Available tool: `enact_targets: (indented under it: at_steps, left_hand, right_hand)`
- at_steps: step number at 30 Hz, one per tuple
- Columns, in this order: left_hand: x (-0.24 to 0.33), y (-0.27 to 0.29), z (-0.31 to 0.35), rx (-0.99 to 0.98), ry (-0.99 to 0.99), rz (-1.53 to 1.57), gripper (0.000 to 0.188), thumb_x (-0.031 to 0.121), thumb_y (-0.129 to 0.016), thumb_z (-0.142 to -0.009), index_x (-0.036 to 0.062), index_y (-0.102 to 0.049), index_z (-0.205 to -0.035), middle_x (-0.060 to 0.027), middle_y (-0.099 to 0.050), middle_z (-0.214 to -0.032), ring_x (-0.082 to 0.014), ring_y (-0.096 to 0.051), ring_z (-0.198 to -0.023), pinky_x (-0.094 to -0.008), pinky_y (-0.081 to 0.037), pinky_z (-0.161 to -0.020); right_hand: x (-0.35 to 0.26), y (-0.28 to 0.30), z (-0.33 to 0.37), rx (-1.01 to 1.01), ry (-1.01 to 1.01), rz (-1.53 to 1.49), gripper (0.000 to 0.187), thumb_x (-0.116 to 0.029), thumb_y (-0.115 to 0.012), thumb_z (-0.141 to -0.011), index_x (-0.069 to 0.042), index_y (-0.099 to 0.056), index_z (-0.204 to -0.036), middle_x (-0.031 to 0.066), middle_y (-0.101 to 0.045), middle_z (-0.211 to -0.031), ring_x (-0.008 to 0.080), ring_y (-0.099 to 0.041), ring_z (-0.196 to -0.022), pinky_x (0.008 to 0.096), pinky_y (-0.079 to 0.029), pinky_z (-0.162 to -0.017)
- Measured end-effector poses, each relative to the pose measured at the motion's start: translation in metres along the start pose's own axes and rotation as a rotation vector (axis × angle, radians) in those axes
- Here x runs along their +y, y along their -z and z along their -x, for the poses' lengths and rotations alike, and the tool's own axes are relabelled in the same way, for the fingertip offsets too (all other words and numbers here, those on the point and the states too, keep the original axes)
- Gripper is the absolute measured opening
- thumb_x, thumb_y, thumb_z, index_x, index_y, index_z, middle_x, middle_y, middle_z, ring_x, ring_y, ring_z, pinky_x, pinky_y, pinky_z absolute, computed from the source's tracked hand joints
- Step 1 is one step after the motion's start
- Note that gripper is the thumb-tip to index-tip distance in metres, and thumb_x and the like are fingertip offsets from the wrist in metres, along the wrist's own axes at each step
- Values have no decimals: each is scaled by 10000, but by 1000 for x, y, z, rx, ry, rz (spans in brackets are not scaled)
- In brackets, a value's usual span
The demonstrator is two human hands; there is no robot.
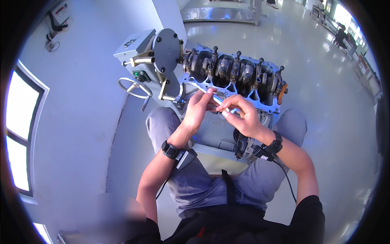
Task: Use a wrench to tighten bolts on a crankshaft within an engine block mounted on a stand.
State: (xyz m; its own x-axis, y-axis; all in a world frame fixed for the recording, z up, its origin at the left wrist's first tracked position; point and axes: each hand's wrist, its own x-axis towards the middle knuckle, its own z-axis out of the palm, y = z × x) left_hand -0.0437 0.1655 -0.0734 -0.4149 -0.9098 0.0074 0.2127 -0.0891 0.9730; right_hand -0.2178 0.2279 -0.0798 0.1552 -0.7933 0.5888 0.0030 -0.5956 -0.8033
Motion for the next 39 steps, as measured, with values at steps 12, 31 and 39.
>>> enact_targets:
  at_steps: [12,31,39]
  left_hand:
    - [14,-48,-65,-42,-354,-239,244,217,-657,-981,-26,-662,-952,-30,-617,-693,-72,-525,-647,-274,-451,-588]
    - [-79,-36,-37,-741,-749,-633,298,156,-617,-839,106,-577,-1129,-72,-636,-877,-288,-664,-737,-427,-539,-619]
    - [-103,-43,-22,-1115,-811,-717,248,187,-646,-807,83,-565,-1017,-90,-630,-873,-299,-685,-792,-441,-532,-634]
  right_hand:
    - [-30,70,-80,-143,-536,376,349,-124,-558,-1012,-19,-473,-1334,40,-649,-917,90,-583,-756,253,-483,-633]
    - [67,86,-290,-664,-520,1000,645,-546,-604,-961,-12,-466,-627,9,-319,-545,111,-341,-558,328,-292,-516]
    - [95,78,-294,-626,-541,1109,650,-517,-631,-955,11,-472,-611,-17,-277,-539,103,-282,-553,341,-251,-499]
